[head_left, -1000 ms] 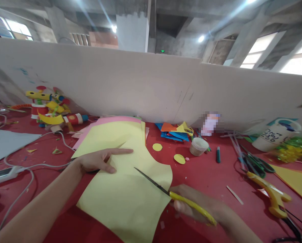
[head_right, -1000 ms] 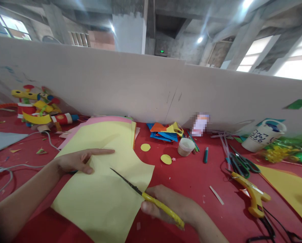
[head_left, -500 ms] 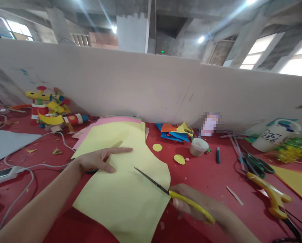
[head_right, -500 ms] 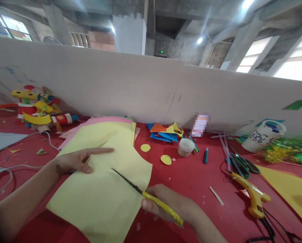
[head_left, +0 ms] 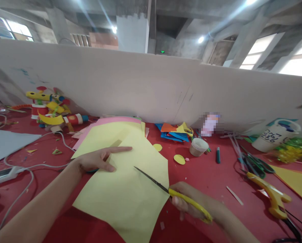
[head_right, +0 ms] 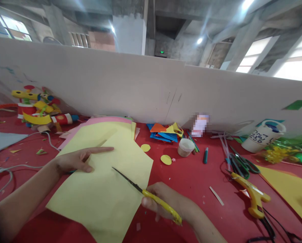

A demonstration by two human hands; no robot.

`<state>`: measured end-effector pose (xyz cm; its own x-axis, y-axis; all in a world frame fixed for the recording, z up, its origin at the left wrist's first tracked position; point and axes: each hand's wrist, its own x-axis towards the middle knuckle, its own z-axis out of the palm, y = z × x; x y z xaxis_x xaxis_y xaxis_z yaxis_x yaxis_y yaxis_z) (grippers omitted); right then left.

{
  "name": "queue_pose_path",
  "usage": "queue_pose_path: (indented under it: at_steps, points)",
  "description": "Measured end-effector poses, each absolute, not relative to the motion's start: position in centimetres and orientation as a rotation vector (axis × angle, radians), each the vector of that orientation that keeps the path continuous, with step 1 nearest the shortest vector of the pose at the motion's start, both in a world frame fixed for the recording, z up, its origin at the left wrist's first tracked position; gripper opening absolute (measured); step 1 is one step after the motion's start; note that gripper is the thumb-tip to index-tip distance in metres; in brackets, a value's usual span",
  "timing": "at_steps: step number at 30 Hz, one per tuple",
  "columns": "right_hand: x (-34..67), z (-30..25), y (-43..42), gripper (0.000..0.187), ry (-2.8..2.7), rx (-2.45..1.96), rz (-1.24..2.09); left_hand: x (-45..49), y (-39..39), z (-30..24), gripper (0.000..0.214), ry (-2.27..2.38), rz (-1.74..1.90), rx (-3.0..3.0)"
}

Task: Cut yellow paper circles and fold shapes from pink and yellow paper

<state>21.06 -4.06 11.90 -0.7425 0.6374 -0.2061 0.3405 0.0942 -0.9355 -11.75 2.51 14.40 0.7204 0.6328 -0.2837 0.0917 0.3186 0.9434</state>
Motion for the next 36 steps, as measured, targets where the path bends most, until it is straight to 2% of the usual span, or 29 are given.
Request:
queue_pose_path:
  at_steps: [8, 14, 23, 29, 36]
  points:
    - [20.9, 11.8, -4.1, 0.06, -2.057, -1.008, 1.724, -11.6, 2.4, 14.5, 0.08, 0.713, 0.446, 1.28]
    - [21.5, 12.1, -4.0, 0.059, -2.155, -1.061, 1.621, -11.5, 2.7, 14.5, 0.075, 0.754, 0.474, 1.335]
    - [21.8, 13.5, -4.1, 0.062, -2.429, -0.977, 1.408, -11.0, 2.4, 14.9, 0.073, 0.842, 0.392, 1.501]
    - [22.0, 13.9, -4.4, 0.065, -2.477, -0.918, 1.387, -11.4, 2.7, 14.7, 0.061, 0.888, 0.379, 1.705]
    - [21.9, 12.8, -4.3, 0.068, -2.542, -0.747, 1.444, -10.7, 2.2, 15.6, 0.065, 0.804, 0.276, 1.659]
